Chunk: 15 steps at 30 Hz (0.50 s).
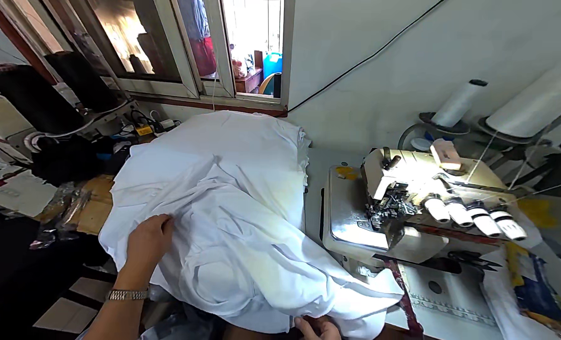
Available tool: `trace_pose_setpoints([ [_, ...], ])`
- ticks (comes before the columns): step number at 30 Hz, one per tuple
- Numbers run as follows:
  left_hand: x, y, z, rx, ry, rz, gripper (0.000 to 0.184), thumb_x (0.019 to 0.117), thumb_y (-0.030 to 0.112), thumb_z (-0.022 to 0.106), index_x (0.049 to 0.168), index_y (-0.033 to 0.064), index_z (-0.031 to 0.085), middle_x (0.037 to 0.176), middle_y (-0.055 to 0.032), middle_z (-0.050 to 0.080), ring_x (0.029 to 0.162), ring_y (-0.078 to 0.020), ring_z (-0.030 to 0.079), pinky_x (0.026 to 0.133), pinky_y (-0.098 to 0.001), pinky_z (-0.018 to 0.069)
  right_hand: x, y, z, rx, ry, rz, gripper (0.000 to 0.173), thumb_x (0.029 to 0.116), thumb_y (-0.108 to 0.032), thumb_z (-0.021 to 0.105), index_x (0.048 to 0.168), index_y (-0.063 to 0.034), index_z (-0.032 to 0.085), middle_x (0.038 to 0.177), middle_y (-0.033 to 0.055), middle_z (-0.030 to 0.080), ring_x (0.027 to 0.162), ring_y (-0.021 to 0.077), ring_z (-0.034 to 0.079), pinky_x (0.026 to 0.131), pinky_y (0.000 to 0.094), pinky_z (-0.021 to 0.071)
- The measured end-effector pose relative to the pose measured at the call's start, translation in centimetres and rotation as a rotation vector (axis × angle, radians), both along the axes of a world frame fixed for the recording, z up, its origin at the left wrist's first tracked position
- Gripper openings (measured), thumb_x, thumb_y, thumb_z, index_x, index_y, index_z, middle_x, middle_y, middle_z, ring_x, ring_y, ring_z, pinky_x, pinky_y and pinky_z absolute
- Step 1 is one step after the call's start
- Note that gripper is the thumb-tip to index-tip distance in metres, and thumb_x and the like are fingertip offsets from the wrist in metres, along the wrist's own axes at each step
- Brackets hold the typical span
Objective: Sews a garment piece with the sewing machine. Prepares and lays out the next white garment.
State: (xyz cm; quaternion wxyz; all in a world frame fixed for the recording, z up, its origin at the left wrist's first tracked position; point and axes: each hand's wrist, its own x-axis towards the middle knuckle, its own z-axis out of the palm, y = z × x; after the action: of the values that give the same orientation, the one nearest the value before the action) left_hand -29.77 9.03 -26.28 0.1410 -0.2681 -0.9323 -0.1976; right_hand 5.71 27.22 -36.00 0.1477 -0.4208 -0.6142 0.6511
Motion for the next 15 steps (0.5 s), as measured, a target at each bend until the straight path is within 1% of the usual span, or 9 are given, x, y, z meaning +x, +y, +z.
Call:
trace_pose_setpoints([
  [2, -0.9, 0.2, 0.5, -0.014, -0.095, 0.037, 0.027, 0.1044, 0.006, 0.053, 0.126, -0.0065, 0.065, 0.117, -0.0372, 0.062, 0.110, -0.0585, 0.060, 0.089, -0.0752, 0.0444, -0.1, 0.0, -0.3, -0.052, 0.048, -0.026, 0.014, 0.0950, -0.006, 0.068, 0.099, 0.0072, 0.068, 0.077, 0.0107, 0.072, 0.057, 0.0145, 0.069, 0.059, 0.0311, 0.0617],
  [3, -1.5, 0.2, 0.5, -0.013, -0.119, 0.036, 0.028, 0.1032, 0.005, 0.054, 0.127, -0.0068, 0.063, 0.122, -0.0381, 0.060, 0.115, -0.0597, 0.057, 0.092, -0.0757, 0.0433, -0.1, 0.0, -0.3, -0.085, 0.068, -0.017, 0.012, 0.0956, -0.005, 0.067, 0.097, 0.0062, 0.069, 0.074, 0.0092, 0.072, 0.057, 0.0131, 0.068, 0.059, 0.0295, 0.0607],
  [6, -2.3, 0.1, 0.8, -0.024, -0.258, 0.068, 0.028, 0.1023, 0.012, 0.061, 0.120, -0.0096, 0.066, 0.120, -0.0375, 0.062, 0.119, -0.0580, 0.055, 0.099, -0.0748, 0.0384, 0.6, -0.1, 0.4, -0.229, 0.162, 0.058, 0.008, 0.0963, 0.001, 0.061, 0.098, 0.0049, 0.068, 0.076, 0.0085, 0.073, 0.059, 0.0139, 0.070, 0.058, 0.0294, 0.0607],
  [8, -2.3, -0.2, 0.7, 0.021, -0.270, 0.093, 0.025, 0.1010, 0.012, 0.064, 0.114, -0.0097, 0.068, 0.113, -0.0357, 0.065, 0.114, -0.0558, 0.059, 0.097, -0.0741, 0.0396, 1.5, 0.0, 1.0, -0.258, 0.237, 0.141, 0.008, 0.0932, 0.004, 0.060, 0.095, 0.0014, 0.067, 0.076, 0.0061, 0.073, 0.061, 0.0137, 0.071, 0.058, 0.0298, 0.0610],
  [10, -1.9, -0.6, 0.8, 0.105, -0.261, 0.088, 0.022, 0.1019, 0.009, 0.062, 0.110, -0.0106, 0.068, 0.107, -0.0360, 0.066, 0.107, -0.0553, 0.061, 0.094, -0.0741, 0.0405, 2.8, 0.3, 1.7, -0.218, 0.310, 0.228, 0.012, 0.0912, 0.004, 0.060, 0.097, -0.0013, 0.068, 0.079, 0.0023, 0.074, 0.065, 0.0111, 0.071, 0.061, 0.0287, 0.0610],
  [12, -1.2, -1.5, 1.6, 0.251, -0.291, 0.061, 0.027, 0.1052, 0.011, 0.056, 0.113, -0.0132, 0.064, 0.109, -0.0366, 0.064, 0.106, -0.0534, 0.061, 0.094, -0.0730, 0.0410, 4.3, 0.7, 2.2, -0.193, 0.381, 0.275, 0.018, 0.0925, 0.003, 0.056, 0.105, -0.0026, 0.068, 0.084, 0.0010, 0.075, 0.069, 0.0107, 0.071, 0.062, 0.0288, 0.0607],
  [13, -0.8, -2.2, 2.2, 0.352, -0.309, 0.040, 0.031, 0.1066, 0.014, 0.054, 0.117, -0.0139, 0.061, 0.110, -0.0346, 0.063, 0.103, -0.0474, 0.061, 0.094, -0.0680, 0.0437, 4.8, 1.0, 2.4, -0.235, 0.426, 0.279, 0.020, 0.0945, 0.002, 0.051, 0.108, -0.0033, 0.065, 0.087, 0.0026, 0.075, 0.071, 0.0126, 0.072, 0.061, 0.0297, 0.0607],
  [14, -0.3, -2.9, 2.6, 0.459, -0.308, 0.016, 0.033, 0.1071, 0.018, 0.053, 0.117, -0.0121, 0.059, 0.107, -0.0279, 0.063, 0.095, -0.0345, 0.060, 0.090, -0.0574, 0.0474, 5.3, 1.2, 2.6, -0.314, 0.473, 0.265, 0.020, 0.0967, 0.000, 0.045, 0.109, -0.0052, 0.060, 0.088, 0.0050, 0.074, 0.072, 0.0155, 0.073, 0.060, 0.0310, 0.0609],
  [15, -0.1, -3.7, 2.9, 0.546, -0.290, -0.011, 0.032, 0.1067, 0.025, 0.053, 0.116, -0.0050, 0.058, 0.100, -0.0141, 0.060, 0.086, -0.0170, 0.056, 0.083, -0.0425, 0.0498, 5.5, 1.2, 2.7, -0.401, 0.522, 0.233, 0.018, 0.0986, -0.003, 0.040, 0.107, -0.0076, 0.056, 0.088, 0.0073, 0.074, 0.071, 0.0184, 0.073, 0.059, 0.0322, 0.0610],
])
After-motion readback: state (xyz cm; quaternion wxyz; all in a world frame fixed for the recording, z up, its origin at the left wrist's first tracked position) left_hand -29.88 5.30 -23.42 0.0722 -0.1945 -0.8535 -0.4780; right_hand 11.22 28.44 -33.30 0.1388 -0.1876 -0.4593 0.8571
